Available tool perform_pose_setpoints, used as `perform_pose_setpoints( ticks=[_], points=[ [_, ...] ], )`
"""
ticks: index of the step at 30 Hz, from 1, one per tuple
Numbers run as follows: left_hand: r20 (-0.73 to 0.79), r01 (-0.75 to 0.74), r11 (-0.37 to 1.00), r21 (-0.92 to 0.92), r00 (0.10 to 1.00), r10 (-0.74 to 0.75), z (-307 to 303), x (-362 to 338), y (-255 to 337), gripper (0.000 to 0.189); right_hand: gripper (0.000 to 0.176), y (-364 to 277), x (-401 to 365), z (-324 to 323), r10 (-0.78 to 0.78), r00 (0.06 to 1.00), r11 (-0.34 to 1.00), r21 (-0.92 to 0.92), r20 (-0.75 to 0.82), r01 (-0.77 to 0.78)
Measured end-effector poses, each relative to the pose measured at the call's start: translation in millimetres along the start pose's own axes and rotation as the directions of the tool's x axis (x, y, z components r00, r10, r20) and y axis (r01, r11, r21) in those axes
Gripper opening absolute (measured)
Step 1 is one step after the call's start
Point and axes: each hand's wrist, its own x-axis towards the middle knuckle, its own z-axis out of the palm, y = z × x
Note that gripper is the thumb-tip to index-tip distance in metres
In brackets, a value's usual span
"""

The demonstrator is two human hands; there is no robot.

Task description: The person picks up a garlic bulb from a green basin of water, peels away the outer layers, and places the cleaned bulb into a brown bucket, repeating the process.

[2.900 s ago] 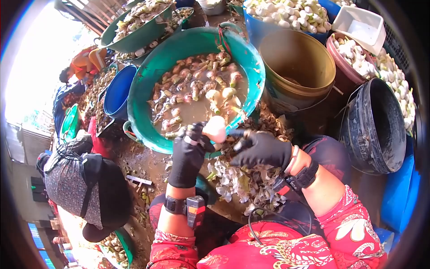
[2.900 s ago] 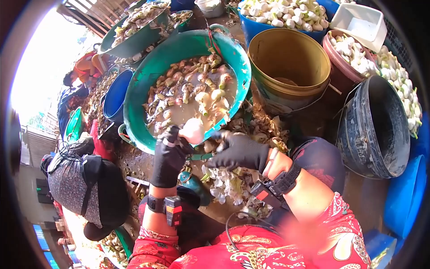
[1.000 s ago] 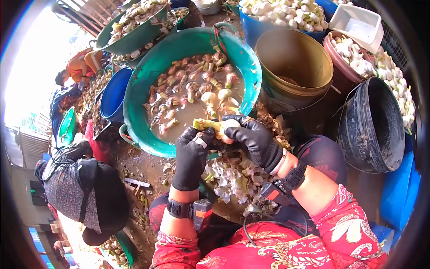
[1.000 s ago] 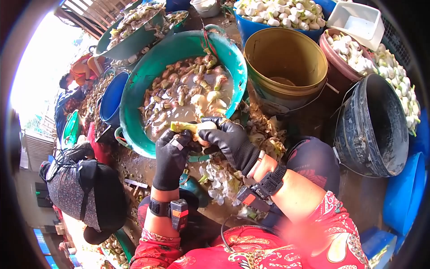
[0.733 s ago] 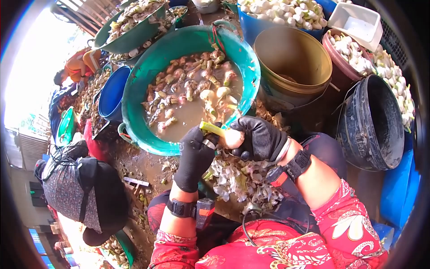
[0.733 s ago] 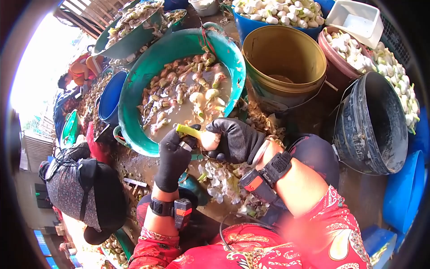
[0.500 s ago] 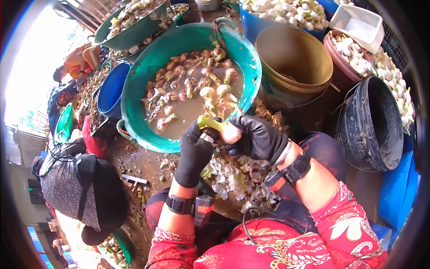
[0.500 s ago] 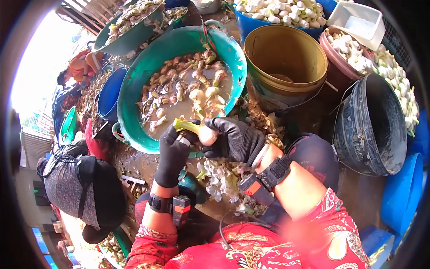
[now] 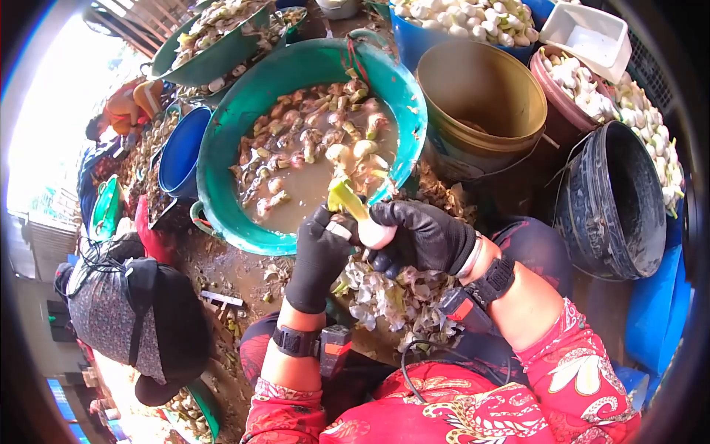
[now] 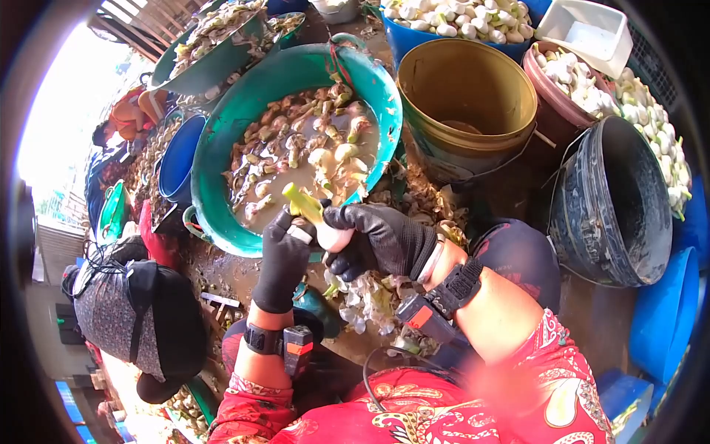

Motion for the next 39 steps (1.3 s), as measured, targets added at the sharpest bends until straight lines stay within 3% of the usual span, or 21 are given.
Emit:
perform_pose_setpoints(
  ticks=[1, 2, 3, 7, 9, 10, 11, 14, 15, 17, 18, 19, 22, 23, 25, 28, 31, 32, 34, 37, 39],
  points=[
    [-0.012, 0.125, 0.985, -0.117, 0.992, -0.128, -0.2, 1.0, 5.4, 0.021, 0.039, 0.9, 1.3, -2.7, -0.025, 0.999, 0.999, 0.040, -0.044, 0.027],
    [-0.067, 0.011, 0.992, -0.127, 0.998, -0.020, -3.3, 3.5, -5.2, 0.026, 0.030, -1.3, 0.8, -1.6, -0.088, 0.993, 0.992, 0.081, -0.082, 0.094],
    [0.065, 0.290, 0.905, -0.311, 0.956, -0.284, -14.9, 1.2, 5.9, 0.029, 0.030, -1.9, 2.4, -3.6, -0.094, 0.992, 0.992, 0.077, -0.084, 0.100],
    [0.143, 0.336, 0.817, -0.469, 0.941, -0.305, -17.0, -3.6, 14.5, 0.036, 0.027, 4.7, 9.9, -6.7, -0.259, 0.917, 0.958, -0.201, -0.304, 0.204],
    [0.111, 0.238, 0.766, -0.597, 0.970, -0.215, 0.3, -7.4, 23.2, 0.034, 0.038, 19.0, 20.9, -21.3, -0.374, 0.916, 0.785, -0.574, -0.143, 0.231],
    [0.108, 0.244, 0.783, -0.573, 0.969, -0.223, -0.3, -6.9, 25.2, 0.033, 0.046, 32.6, 29.9, -38.5, -0.575, 0.815, 0.529, -0.795, -0.077, 0.298],
    [0.105, 0.248, 0.799, -0.547, 0.968, -0.228, -1.5, -6.6, 26.4, 0.032, 0.046, 28.3, 26.2, -28.8, -0.573, 0.816, 0.531, -0.794, -0.078, 0.297],
    [0.129, 0.257, 0.786, -0.562, 0.966, -0.224, -5.7, -7.1, 30.4, 0.028, 0.027, 7.5, 15.0, -1.9, -0.350, 0.905, 0.936, -0.046, -0.241, 0.350],
    [0.130, 0.258, 0.786, -0.562, 0.966, -0.224, -4.7, -7.7, 32.0, 0.028, 0.027, 9.9, 18.2, -11.2, -0.350, 0.905, 0.936, -0.045, -0.242, 0.350],
    [0.119, 0.251, 0.869, -0.426, 0.968, -0.221, -1.5, -9.6, 33.5, 0.026, 0.026, 20.2, 28.2, -36.2, -0.730, 0.681, 0.595, -0.545, -0.058, 0.591],
    [0.165, 0.228, 0.789, -0.571, 0.973, -0.162, -7.1, -8.7, 21.5, 0.025, 0.026, 8.7, 17.1, -18.0, -0.516, 0.817, 0.851, -0.046, -0.260, 0.523],
    [0.051, 0.112, 0.831, -0.545, 0.994, -0.101, -9.1, -6.6, 12.7, 0.025, 0.024, 2.6, 17.4, -6.9, -0.567, 0.783, 0.808, 0.014, -0.257, 0.589],
    [-0.108, 0.115, 0.909, -0.401, 0.979, -0.171, -24.4, 0.1, 14.1, 0.026, 0.020, -1.0, 4.8, 0.4, -0.608, 0.790, 0.666, -0.492, 0.077, 0.561],
    [-0.063, 0.154, 0.848, -0.507, 0.975, -0.215, -31.5, 0.3, 9.1, 0.027, 0.017, 11.3, 6.7, -6.0, -0.474, 0.857, 0.642, -0.585, 0.205, 0.495],
    [-0.068, 0.134, 0.803, -0.581, 0.975, -0.211, -35.9, 1.7, 8.2, 0.029, 0.020, 24.0, 0.8, -2.8, -0.085, 0.996, 0.351, -0.935, 0.014, 0.043],
    [-0.058, 0.116, 0.771, -0.626, 0.979, -0.195, -30.0, -2.1, 11.4, 0.028, 0.024, 32.3, -0.3, -18.4, -0.232, 0.958, 0.134, -0.970, 0.169, 0.204],
    [-0.051, -0.012, 0.908, -0.419, 0.999, -0.010, -24.8, -5.1, 15.1, 0.028, 0.031, -7.0, -3.4, 6.2, -0.160, 0.931, 0.837, -0.545, -0.329, -0.049],
    [-0.021, 0.071, 0.886, -0.458, 0.996, -0.091, -22.9, -4.8, 18.0, 0.027, 0.031, -5.4, -0.6, 6.5, -0.164, 0.928, 0.838, -0.544, -0.333, -0.047],
    [0.019, 0.134, 0.854, -0.503, 0.989, -0.145, -18.3, -5.9, 28.0, 0.026, 0.023, 2.7, 6.5, 0.0, -0.615, 0.779, 0.739, -0.432, -0.123, 0.516],
    [0.046, 0.214, 0.841, -0.497, 0.974, -0.221, -13.1, -4.2, 28.8, 0.027, 0.025, 6.8, 13.9, -12.1, -0.690, 0.723, 0.449, -0.775, 0.015, 0.444],
    [0.022, 0.171, 0.947, -0.274, 0.985, -0.172, -13.4, -3.4, 30.7, 0.026, 0.027, 5.0, 9.2, -6.0, -0.675, 0.737, 0.542, -0.706, -0.041, 0.457]
  ],
)
